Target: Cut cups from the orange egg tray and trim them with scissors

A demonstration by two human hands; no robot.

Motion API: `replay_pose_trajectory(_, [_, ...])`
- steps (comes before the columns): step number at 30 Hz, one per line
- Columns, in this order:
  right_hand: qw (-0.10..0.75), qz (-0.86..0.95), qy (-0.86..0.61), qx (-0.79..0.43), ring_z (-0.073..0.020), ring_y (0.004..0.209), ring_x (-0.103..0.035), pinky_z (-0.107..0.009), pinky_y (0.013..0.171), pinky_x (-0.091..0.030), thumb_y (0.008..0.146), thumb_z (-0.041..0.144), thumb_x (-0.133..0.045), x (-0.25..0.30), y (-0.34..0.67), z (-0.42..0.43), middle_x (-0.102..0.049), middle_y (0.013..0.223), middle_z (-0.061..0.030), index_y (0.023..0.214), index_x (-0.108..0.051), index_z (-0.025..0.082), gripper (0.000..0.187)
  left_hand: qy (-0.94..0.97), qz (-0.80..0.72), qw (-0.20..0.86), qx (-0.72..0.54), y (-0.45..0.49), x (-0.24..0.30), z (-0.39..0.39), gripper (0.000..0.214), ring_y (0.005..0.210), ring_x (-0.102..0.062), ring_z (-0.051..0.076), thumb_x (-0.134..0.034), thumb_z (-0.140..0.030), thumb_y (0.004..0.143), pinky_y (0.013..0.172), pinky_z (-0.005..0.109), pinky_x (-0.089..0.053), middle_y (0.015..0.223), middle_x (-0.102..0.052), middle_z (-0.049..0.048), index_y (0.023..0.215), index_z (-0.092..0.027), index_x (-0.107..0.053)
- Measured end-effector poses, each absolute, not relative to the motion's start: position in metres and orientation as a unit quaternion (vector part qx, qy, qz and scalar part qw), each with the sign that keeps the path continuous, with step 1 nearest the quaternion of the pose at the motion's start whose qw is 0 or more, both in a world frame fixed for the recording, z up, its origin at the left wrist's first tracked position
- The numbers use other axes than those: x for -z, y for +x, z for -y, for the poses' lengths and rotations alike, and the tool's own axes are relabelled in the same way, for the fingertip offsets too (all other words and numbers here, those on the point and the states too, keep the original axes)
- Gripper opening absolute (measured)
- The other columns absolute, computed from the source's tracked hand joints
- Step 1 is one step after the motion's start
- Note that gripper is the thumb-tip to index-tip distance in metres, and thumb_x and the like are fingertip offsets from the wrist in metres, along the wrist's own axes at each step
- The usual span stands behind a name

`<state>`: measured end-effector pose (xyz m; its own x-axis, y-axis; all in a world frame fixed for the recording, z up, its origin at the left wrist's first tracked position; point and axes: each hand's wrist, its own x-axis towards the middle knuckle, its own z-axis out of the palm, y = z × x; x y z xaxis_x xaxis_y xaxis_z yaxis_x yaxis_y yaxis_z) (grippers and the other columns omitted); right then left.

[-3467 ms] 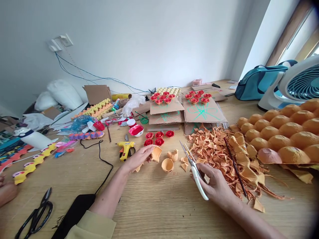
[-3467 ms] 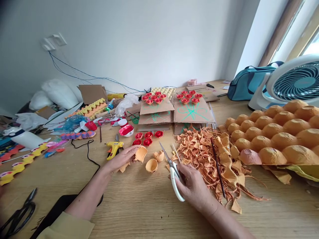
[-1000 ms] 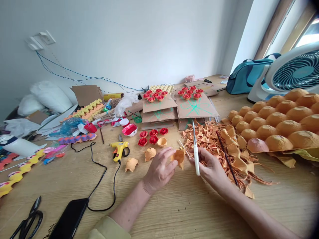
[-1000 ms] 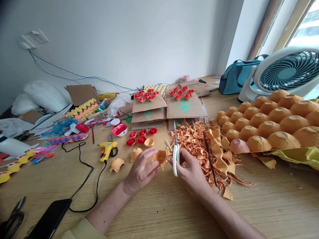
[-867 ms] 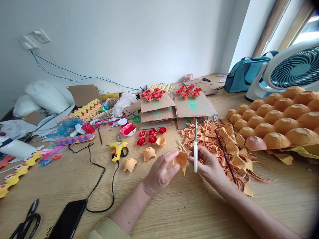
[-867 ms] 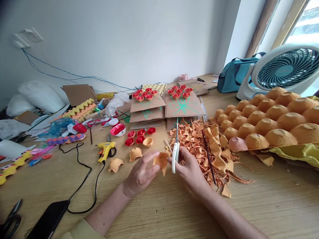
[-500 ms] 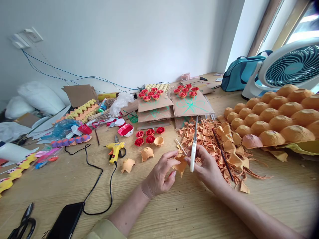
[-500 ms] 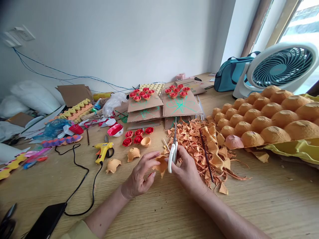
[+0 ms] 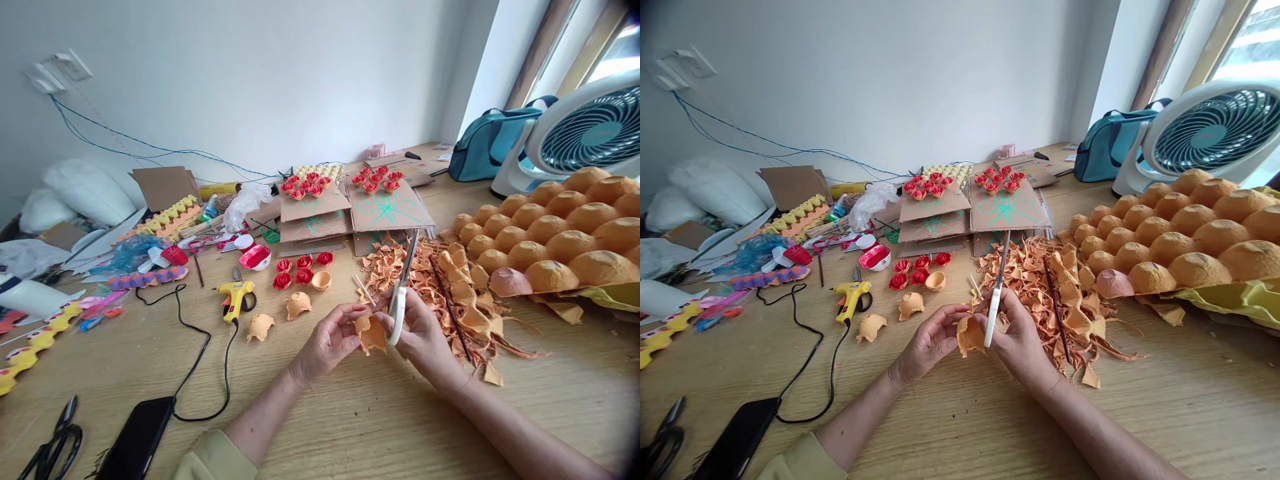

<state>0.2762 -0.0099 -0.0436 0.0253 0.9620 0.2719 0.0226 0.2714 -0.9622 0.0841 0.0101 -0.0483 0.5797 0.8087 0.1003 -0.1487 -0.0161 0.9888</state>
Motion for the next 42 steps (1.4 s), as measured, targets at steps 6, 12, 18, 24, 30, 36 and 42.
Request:
replay_pose_trajectory(6, [0.564, 0.549, -0.418, -0.454, -0.0196, 0.091, -0.058, -0.031, 0.08, -0.05, 0.083, 0.041, -0.072, 0.0446, 0.2764, 0.0105, -0.062, 0.103, -0.0035, 0.104, -0.055, 0.026, 0.031, 0.594, -0.258, 0.657, -0.386, 0.0879, 0.0571, -0.0106, 0.05, 0.111, -0.062, 0.021, -0.071, -0.018, 0.082, 0.094, 0.033, -0.052, 0.129, -0.06, 0.0114, 0.129, -0.023, -0.054])
replay_pose_trajectory(12, [0.568, 0.552, -0.424, -0.44, -0.0179, 0.088, -0.056, -0.03, 0.078, -0.047, 0.087, 0.041, -0.068, 0.0435, 0.2768, 0.0081, -0.06, 0.1, -0.0026, 0.1, -0.056, 0.025, 0.024, 0.594, -0.304, 0.617, -0.417, 0.0848, 0.0495, -0.0106, 0.048, 0.114, -0.06, 0.023, -0.071, -0.02, 0.082, 0.095, 0.034, -0.052, 0.131, -0.058, 0.0115, 0.126, -0.021, -0.054])
replay_pose_trajectory(18, [0.55, 0.561, -0.439, -0.436, -0.0173, 0.084, -0.055, -0.029, 0.075, -0.045, 0.087, 0.04, -0.068, 0.0454, 0.2768, 0.0078, -0.061, 0.094, -0.002, 0.098, -0.057, 0.023, 0.023, 0.499, -0.285, 0.672, -0.468, 0.0825, 0.0484, -0.0137, 0.047, 0.11, -0.061, 0.023, -0.068, -0.029, 0.084, 0.089, 0.036, -0.056, 0.132, -0.056, 0.0076, 0.128, -0.025, -0.055])
replay_pose_trajectory(24, [0.531, 0.562, -0.443, -0.455, -0.0175, 0.082, -0.057, -0.028, 0.072, -0.046, 0.086, 0.039, -0.068, 0.0477, 0.2764, 0.0078, -0.063, 0.091, -0.0016, 0.102, -0.055, 0.023, 0.025, 0.446, -0.281, 0.707, -0.471, 0.0818, 0.0491, -0.0147, 0.042, 0.1, -0.065, 0.02, -0.065, -0.029, 0.086, 0.084, 0.035, -0.057, 0.124, -0.06, 0.0077, 0.126, -0.024, -0.056])
replay_pose_trajectory(30, [0.514, 0.578, -0.46, -0.436, -0.0162, 0.08, -0.056, -0.027, 0.071, -0.046, 0.087, 0.037, -0.066, 0.044, 0.275, 0.0084, -0.061, 0.091, -0.0007, 0.099, -0.056, 0.023, 0.022, 0.512, -0.307, 0.636, -0.489, 0.0828, 0.05, -0.0143, 0.046, 0.099, -0.061, 0.016, -0.073, -0.027, 0.08, 0.083, 0.028, -0.055, 0.122, -0.054, 0.0045, 0.123, -0.027, -0.055])
replay_pose_trajectory(36, [0.521, 0.6, -0.458, -0.398, -0.0177, 0.084, -0.056, -0.029, 0.075, -0.046, 0.089, 0.04, -0.065, 0.0441, 0.2759, 0.0093, -0.06, 0.09, -0.0016, 0.095, -0.056, 0.023, 0.02, 0.619, -0.338, 0.521, -0.481, 0.0839, 0.0556, -0.0153, 0.052, 0.117, -0.053, 0.021, -0.072, -0.019, 0.077, 0.101, 0.033, -0.047, 0.123, -0.051, 0.0071, 0.125, -0.023, -0.054])
replay_pose_trajectory(42, [0.517, 0.607, -0.423, -0.43, -0.0172, 0.084, -0.055, -0.029, 0.078, -0.046, 0.089, 0.039, -0.065, 0.0432, 0.2725, 0.0116, -0.06, 0.092, -0.0015, 0.096, -0.057, 0.023, 0.019, 0.661, -0.368, 0.466, -0.458, 0.0859, 0.0506, -0.0104, 0.049, 0.103, -0.057, 0.019, -0.074, -0.02, 0.075, 0.092, 0.032, -0.05, 0.111, -0.055, 0.0061, 0.118, -0.021, -0.05])
